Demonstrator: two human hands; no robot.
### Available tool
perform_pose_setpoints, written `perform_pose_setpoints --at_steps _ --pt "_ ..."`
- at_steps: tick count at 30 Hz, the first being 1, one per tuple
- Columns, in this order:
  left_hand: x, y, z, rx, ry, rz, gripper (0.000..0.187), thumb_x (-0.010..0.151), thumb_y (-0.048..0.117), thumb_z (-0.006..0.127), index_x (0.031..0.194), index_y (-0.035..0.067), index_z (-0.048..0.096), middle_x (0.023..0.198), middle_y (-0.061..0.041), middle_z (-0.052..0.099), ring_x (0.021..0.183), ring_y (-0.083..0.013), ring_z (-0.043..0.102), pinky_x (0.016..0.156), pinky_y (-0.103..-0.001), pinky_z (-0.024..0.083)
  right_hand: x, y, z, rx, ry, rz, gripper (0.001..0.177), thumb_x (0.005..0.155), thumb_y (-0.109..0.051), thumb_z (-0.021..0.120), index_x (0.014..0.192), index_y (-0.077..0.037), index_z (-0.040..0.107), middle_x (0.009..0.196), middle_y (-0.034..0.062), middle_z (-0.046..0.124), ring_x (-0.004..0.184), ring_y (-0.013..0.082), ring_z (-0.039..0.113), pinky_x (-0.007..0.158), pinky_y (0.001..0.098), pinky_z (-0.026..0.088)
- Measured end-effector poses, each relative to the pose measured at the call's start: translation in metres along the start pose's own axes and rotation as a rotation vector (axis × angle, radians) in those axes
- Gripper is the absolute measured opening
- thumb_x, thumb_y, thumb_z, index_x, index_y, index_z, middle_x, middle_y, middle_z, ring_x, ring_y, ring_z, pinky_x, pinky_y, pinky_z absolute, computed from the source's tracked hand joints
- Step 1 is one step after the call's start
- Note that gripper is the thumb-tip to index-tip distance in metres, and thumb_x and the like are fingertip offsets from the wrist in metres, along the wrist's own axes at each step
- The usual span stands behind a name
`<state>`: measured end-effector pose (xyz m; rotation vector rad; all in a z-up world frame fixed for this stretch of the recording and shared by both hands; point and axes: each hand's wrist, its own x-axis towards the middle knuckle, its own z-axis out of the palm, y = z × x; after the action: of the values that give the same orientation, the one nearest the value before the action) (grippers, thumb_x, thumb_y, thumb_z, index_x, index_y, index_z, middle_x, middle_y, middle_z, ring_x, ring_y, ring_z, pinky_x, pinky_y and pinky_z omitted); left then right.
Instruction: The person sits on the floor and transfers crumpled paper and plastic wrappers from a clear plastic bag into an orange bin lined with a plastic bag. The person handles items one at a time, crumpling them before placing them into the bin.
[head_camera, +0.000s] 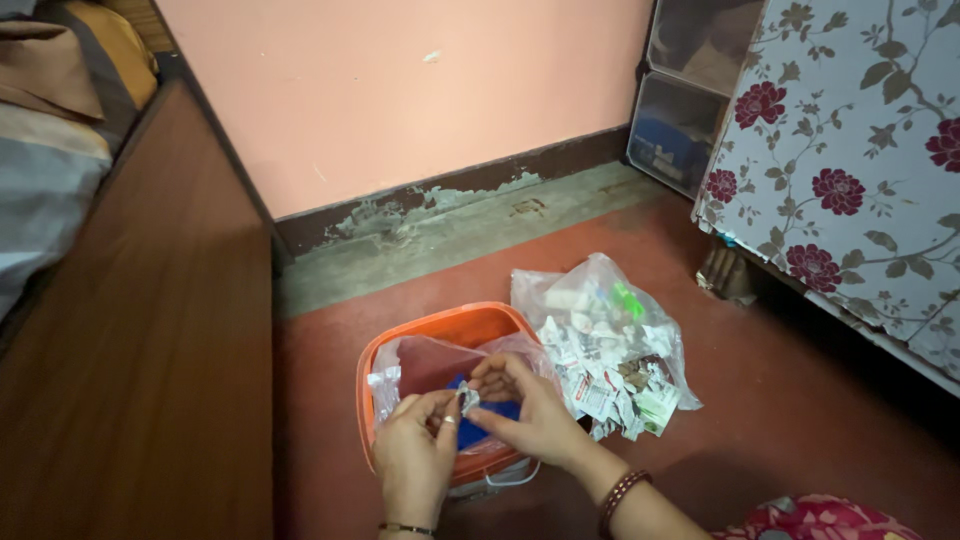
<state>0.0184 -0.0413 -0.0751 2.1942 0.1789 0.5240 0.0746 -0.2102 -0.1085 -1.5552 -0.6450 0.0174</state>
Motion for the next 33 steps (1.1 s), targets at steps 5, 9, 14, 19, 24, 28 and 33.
perform_pose_setpoints --at_steps 5,9,14,19,24,28,33 --pt "0.001 0.002 0.001 -0.027 0.014 -0.062 0.019 0.080 0.021 0.079 0.098 0.015 0.081 0.079 -0.006 0.074 0.068 -0.0212 0.073 0.067 -0.033 0.056 0.003 0.000 0.006 -0.158 0.116 0.054 0.015 0.089 0.003 0.067 0.102 -0.004 0.068 0.103 0.0054 0.069 0.095 0.0155 0.071 0.083 0.0311 0.059" --pt "-0.001 -0.003 0.002 -0.022 0.126 0.232 0.029 0.079 0.003 0.069 0.105 0.010 0.078 0.108 -0.010 0.076 0.095 -0.0268 0.073 0.082 -0.036 0.057 0.001 -0.002 0.012 -0.510 0.134 -0.169 0.029 0.074 0.014 0.060 0.089 -0.006 0.075 0.109 0.0105 0.069 0.101 0.0255 0.069 0.086 0.0351 0.058" --pt "-0.004 -0.007 0.013 -0.037 0.006 0.229 0.046 0.077 -0.003 0.061 0.118 0.012 0.074 0.121 -0.011 0.074 0.109 -0.0299 0.070 0.095 -0.039 0.053 -0.003 -0.013 0.009 -0.444 0.240 -0.215 0.021 0.080 0.012 0.062 0.092 -0.003 0.072 0.109 0.0130 0.067 0.104 0.0285 0.067 0.089 0.0372 0.054" --pt "-0.015 -0.003 0.035 -0.015 -0.093 0.470 0.057 0.079 -0.005 0.057 0.134 0.007 0.063 0.129 -0.018 0.067 0.123 -0.0365 0.062 0.105 -0.045 0.047 -0.036 0.002 -0.036 -0.261 0.447 -0.117 0.017 0.087 0.005 0.060 0.096 -0.004 0.070 0.104 0.0073 0.071 0.097 0.0185 0.071 0.085 0.0303 0.059" --pt "-0.029 0.008 0.058 0.044 -0.310 0.661 0.067 0.075 0.001 0.064 0.141 0.003 0.054 0.140 -0.018 0.061 0.136 -0.0384 0.049 0.113 -0.057 0.030 -0.085 0.043 -0.118 -0.462 0.540 0.267 0.018 0.086 -0.002 0.067 0.102 -0.009 0.070 0.112 0.0046 0.066 0.093 0.0204 0.071 0.077 0.0323 0.060" --pt "-0.036 0.011 0.069 0.115 -0.341 0.754 0.071 0.072 0.000 0.063 0.143 0.004 0.054 0.149 -0.019 0.051 0.141 -0.0415 0.041 0.115 -0.063 0.020 -0.113 0.076 -0.134 -0.730 0.427 0.197 0.028 0.079 -0.008 0.077 0.105 -0.015 0.072 0.125 0.0057 0.067 0.113 0.0259 0.065 0.092 0.0370 0.055" --pt "-0.038 0.012 0.067 0.115 -0.369 0.735 0.075 0.065 0.000 0.063 0.140 0.005 0.056 0.151 -0.020 0.046 0.142 -0.0444 0.038 0.115 -0.063 0.018 -0.104 0.071 -0.096 -1.046 0.150 0.240 0.047 0.068 -0.004 0.078 0.111 -0.022 0.073 0.153 0.0106 0.044 0.141 0.0400 0.037 0.108 0.0524 0.029"
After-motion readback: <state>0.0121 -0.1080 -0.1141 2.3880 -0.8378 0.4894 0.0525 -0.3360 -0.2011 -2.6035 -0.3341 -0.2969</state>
